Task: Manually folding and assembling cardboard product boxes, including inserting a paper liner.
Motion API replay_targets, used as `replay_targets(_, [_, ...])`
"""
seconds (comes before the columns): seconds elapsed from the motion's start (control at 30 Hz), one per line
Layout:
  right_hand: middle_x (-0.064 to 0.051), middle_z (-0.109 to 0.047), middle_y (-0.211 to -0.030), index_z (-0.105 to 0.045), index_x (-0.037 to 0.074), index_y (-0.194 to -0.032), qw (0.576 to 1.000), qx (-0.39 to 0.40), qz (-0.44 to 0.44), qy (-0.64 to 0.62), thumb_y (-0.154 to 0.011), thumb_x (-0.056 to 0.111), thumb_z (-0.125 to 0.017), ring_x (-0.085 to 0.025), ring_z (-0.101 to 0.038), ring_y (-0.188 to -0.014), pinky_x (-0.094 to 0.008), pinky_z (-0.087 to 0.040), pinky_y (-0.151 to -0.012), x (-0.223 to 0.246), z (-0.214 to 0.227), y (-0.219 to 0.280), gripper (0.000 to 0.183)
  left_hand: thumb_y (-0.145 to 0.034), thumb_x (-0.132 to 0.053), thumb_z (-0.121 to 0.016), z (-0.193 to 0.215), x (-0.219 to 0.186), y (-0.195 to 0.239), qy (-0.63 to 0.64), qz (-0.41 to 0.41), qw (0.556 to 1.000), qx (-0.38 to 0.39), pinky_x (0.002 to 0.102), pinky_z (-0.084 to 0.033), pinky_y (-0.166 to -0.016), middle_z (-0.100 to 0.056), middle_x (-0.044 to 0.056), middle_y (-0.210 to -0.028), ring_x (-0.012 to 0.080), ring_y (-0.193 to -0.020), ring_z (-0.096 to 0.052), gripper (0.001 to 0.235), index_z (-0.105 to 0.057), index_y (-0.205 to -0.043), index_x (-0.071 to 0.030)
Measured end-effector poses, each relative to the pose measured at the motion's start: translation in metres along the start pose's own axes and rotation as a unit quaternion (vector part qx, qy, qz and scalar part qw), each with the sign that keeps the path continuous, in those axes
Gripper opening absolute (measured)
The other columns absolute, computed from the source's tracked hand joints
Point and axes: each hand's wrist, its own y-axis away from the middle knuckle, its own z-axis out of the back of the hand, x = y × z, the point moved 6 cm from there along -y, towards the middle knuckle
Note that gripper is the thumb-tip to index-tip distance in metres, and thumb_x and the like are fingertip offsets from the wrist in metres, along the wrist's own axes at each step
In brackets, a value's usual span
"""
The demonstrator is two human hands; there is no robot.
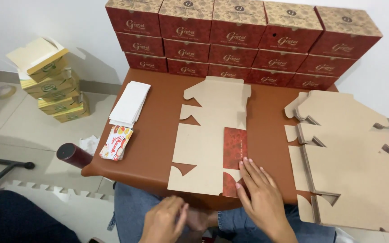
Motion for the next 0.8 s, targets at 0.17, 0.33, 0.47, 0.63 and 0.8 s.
replay_targets(0.17, [-0.014, -0.054, -0.149, -0.057, 0.000, -0.137, 1.000, -0.014, 0.003, 0.000, -0.089, 0.029, -0.060, -0.023, -0.048, -0.141, -0.041, -0.035, -0.115, -0.001, -0.002, 0.000, 0.056, -0.088, -0.007, -0.060, 0.034, -0.005, -0.007, 0.054, 0.060, 0.992, -0.099, 0.034, -0.056, -0.070, -0.071, 0.009, -0.099, 0.0225, -0.079, -0.071, 0.023, -0.064, -0.110, -0.005])
replay_targets(0.33, [-0.014, -0.054, -0.149, -0.057, 0.000, -0.137, 0.999, -0.030, 0.011, -0.004, -0.089, 0.027, -0.061, -0.024, -0.049, -0.140, -0.041, -0.035, -0.115, 0.002, 0.004, 0.000, 0.055, -0.078, 0.000, -0.066, 0.043, -0.050, -0.035, 0.102, -0.081, 0.985, -0.111, 0.033, -0.054, -0.081, -0.072, 0.004, -0.105, 0.0208, -0.089, -0.068, 0.030, -0.071, -0.106, -0.007])
replay_targets(0.47, [-0.014, -0.053, -0.150, -0.055, 0.001, -0.139, 1.000, -0.025, 0.012, -0.004, -0.091, 0.028, -0.060, -0.024, -0.047, -0.141, -0.041, -0.034, -0.116, 0.001, 0.001, 0.001, 0.056, -0.083, -0.006, -0.070, 0.035, -0.064, -0.046, 0.061, -0.116, 0.985, -0.116, 0.036, -0.048, -0.090, -0.070, 0.002, -0.098, 0.0191, -0.087, -0.063, 0.016, -0.071, -0.099, -0.005])
replay_targets(0.63, [-0.014, -0.051, -0.152, -0.053, 0.000, -0.141, 1.000, -0.017, 0.011, 0.008, -0.091, 0.028, -0.058, -0.024, -0.046, -0.142, -0.041, -0.032, -0.117, 0.006, -0.002, 0.002, 0.057, -0.085, -0.011, -0.068, 0.029, -0.066, -0.051, 0.029, -0.112, 0.987, -0.114, 0.038, -0.044, -0.095, -0.070, 0.007, -0.113, 0.0224, -0.101, -0.064, 0.023, -0.071, -0.106, -0.002])
replay_targets(0.8, [-0.017, -0.039, -0.159, -0.043, 0.004, -0.149, 0.995, 0.055, 0.084, -0.011, -0.090, 0.057, -0.059, -0.032, -0.028, -0.151, -0.048, -0.021, -0.121, 0.029, -0.020, 0.006, 0.081, -0.083, -0.018, -0.072, 0.027, -0.062, -0.052, -0.009, -0.080, 0.990, -0.114, 0.038, -0.043, -0.094, -0.065, 0.007, -0.108, 0.0223, -0.097, -0.062, 0.029, -0.067, -0.109, -0.005])
